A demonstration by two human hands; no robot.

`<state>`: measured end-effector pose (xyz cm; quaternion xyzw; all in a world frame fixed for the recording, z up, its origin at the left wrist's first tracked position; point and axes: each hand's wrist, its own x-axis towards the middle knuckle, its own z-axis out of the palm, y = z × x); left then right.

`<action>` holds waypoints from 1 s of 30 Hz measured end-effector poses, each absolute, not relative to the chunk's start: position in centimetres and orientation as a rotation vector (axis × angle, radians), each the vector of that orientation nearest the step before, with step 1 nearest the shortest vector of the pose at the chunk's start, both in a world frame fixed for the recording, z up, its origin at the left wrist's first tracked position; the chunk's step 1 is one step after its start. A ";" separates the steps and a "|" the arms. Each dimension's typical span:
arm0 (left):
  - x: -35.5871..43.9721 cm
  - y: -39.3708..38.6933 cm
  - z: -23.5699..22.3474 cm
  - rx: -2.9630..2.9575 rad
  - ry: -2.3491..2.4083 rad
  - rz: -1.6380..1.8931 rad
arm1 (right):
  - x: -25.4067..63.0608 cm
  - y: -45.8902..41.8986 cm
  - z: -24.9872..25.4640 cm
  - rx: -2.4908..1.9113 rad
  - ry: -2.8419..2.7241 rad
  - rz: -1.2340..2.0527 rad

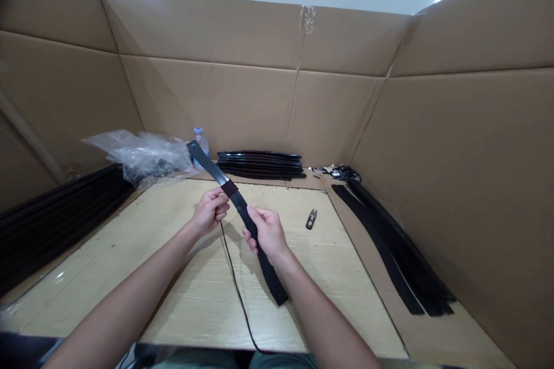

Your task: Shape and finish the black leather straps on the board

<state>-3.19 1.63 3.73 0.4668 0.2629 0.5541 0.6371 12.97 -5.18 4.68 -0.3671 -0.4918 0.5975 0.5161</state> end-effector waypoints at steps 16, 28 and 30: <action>-2.9 1.2 3.8 1.121 0.604 1.225 | 13.0 -4.8 4.3 -0.916 -1.181 1.335; -3.3 1.1 3.7 1.050 0.556 1.207 | 12.4 -5.9 4.7 -0.844 -1.266 1.382; -3.4 1.1 3.8 1.049 0.544 1.207 | 12.6 -5.7 4.6 -0.856 -1.243 1.348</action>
